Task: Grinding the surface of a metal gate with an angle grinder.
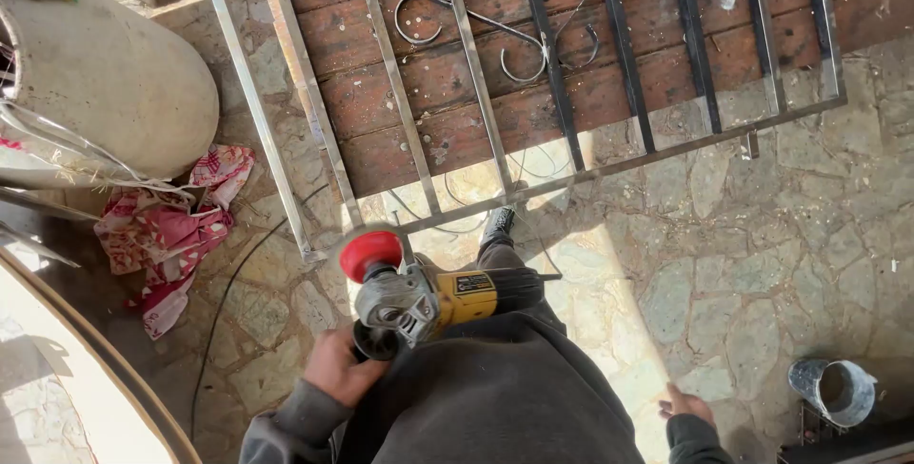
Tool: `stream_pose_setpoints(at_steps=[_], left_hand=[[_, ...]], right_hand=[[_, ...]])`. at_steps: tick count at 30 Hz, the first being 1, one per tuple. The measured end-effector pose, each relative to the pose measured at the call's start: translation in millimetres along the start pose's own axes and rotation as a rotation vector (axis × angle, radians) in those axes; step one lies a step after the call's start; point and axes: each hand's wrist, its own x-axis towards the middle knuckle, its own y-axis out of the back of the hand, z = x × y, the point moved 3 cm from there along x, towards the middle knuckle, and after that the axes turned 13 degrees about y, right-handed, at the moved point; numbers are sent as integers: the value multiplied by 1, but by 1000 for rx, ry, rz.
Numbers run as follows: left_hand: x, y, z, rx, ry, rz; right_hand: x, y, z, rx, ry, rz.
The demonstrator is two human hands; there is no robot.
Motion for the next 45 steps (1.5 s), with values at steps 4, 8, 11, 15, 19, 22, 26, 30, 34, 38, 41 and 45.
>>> stream_pose_setpoints(at_steps=[4,8,11,15,19,22,26,30,34,38,41,45], left_hand=[[-28,53,-39,131,-13,106],[-45,62,-63,249,74,149],[-47,42,-48,175,0,146],[-31,4,-21,18,-42,28],[-14,-42,26,37,-72,-108],[12,-87,53,-45,-186,-172],[48,-143,80,-317,-41,-344],[92,-188,103,-545,235,-418],[130,-234,104,-673,393,-361],[158,-244,122,-955,473,-320],[165,-243,136,-1046,506,-280],[158,-246,148,-1073,530,-361]], right_hand=[[-118,-52,79,-1058,189,-478],[-156,-110,65,-828,324,-305],[-159,-150,-18,-661,404,-172],[-275,-191,-277,-683,863,-163],[-396,-236,-434,-659,1621,-180],[-389,-255,-467,-713,1833,-231],[-335,-263,-507,-881,1765,-376],[-270,-285,-544,-938,1810,-556],[-200,-327,-573,-1022,1777,-745],[-157,-365,-593,-1115,1851,-906],[-146,-380,-603,-1101,1913,-986],[-141,-392,-612,-1140,1869,-1103]])
